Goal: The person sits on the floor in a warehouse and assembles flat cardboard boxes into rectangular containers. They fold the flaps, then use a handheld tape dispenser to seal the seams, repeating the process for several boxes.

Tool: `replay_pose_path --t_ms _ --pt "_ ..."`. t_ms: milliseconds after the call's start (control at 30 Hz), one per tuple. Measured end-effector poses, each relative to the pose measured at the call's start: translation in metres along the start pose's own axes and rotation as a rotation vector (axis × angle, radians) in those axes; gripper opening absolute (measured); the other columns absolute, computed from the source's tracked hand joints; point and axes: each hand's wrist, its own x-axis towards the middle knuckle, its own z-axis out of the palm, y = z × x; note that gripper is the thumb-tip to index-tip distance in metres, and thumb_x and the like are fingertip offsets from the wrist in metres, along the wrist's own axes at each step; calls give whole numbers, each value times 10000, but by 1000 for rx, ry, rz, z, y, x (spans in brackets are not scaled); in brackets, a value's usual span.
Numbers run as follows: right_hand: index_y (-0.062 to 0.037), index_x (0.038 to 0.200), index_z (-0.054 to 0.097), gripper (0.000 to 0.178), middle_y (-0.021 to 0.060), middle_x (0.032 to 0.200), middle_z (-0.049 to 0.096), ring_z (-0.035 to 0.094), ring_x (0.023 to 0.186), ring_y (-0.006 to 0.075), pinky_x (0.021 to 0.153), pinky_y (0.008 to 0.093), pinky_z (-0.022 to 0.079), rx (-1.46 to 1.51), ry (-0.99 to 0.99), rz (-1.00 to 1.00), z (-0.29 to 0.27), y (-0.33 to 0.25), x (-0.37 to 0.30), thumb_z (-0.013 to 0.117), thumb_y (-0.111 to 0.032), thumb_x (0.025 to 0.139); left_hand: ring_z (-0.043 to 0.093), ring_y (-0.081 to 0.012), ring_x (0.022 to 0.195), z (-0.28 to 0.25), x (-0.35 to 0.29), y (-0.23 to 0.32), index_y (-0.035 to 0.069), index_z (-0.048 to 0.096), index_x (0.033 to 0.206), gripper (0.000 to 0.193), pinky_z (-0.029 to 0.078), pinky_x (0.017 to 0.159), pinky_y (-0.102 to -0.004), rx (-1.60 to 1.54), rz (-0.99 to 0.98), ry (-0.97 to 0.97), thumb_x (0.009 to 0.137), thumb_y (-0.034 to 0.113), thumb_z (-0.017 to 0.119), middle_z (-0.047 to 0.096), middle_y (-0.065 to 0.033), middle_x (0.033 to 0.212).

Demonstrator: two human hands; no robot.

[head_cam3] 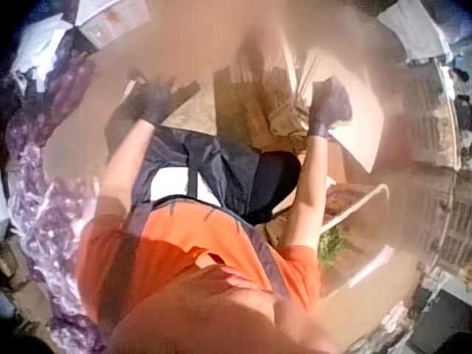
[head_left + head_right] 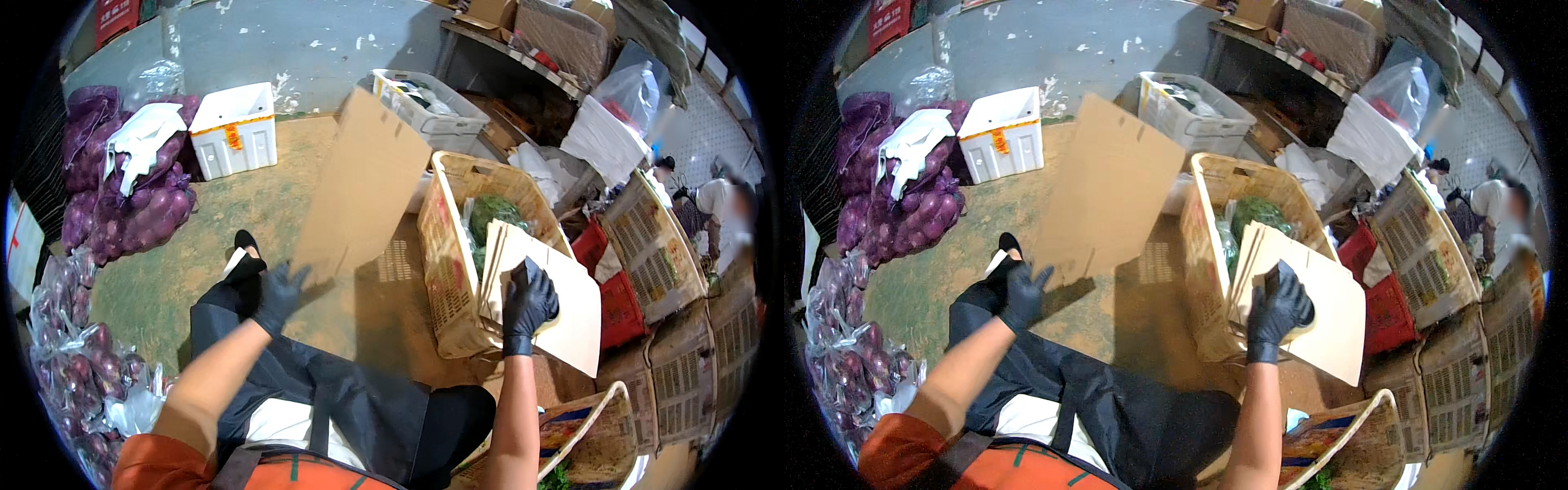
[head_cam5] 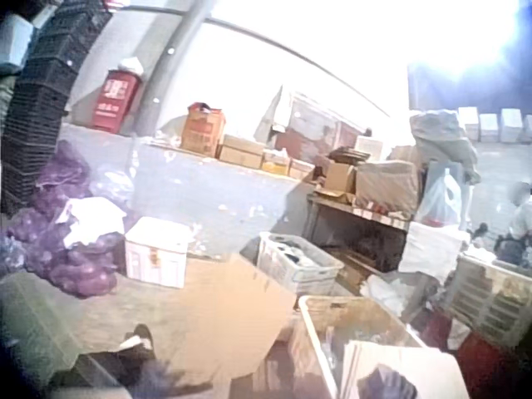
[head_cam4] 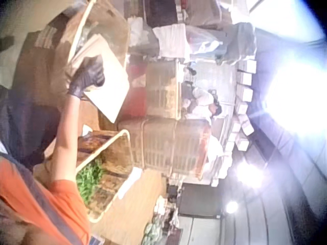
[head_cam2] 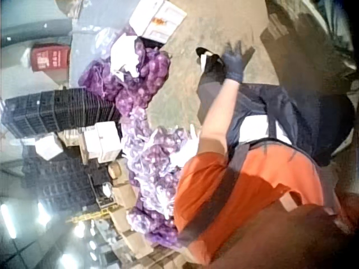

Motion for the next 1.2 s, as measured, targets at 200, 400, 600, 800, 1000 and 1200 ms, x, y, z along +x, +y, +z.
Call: replay_pose_path --t_ms 200,400,600,800,1000,1200 --pt "-34 1163 396 622 108 1113 486 464 950 257 801 358 378 1760 -597 900 31 -119 17 524 -496 765 499 -324 770 36 -120 -117 9 516 923 250 390 652 -384 296 -34 -453 765 194 577 520 -209 848" --pt "15 1055 467 354 148 877 555 549 674 261 588 328 464 1638 -804 1020 110 -184 -65 572 -113 742 386 -241 1130 13 -125 -147 44 309 1252 577 335 923 -323 -15 -292 -805 773 194 594 381 -174 1236" --pt "25 991 493 267 120 848 565 552 703 221 583 330 454 1294 -969 907 123 -219 -129 538 -28 733 314 -245 1185 65 -73 -127 29 258 1273 682 275 965 -338 -432 -507 -817 759 329 590 308 -165 1293" --pt "3 1015 496 323 110 908 551 536 780 207 668 312 448 1614 -1062 1168 30 -243 -79 519 -255 822 243 -299 1224 88 -68 -94 -42 171 1287 899 205 1002 -351 -457 -372 -883 712 533 555 238 -225 1313" --pt "12 1055 487 419 100 961 553 535 839 211 731 313 446 1833 -1067 1220 46 -244 -95 505 -339 827 241 -289 1222 79 -78 -106 -37 191 1280 834 203 999 -349 -299 -292 -828 734 477 557 255 -219 1304" --pt "-36 1032 514 405 85 910 557 540 777 190 689 308 462 1582 -1105 1119 85 -243 -92 574 -348 781 340 -264 1158 52 -46 -92 7 244 1268 714 300 937 -329 -528 -517 -816 762 401 558 320 -196 1266"
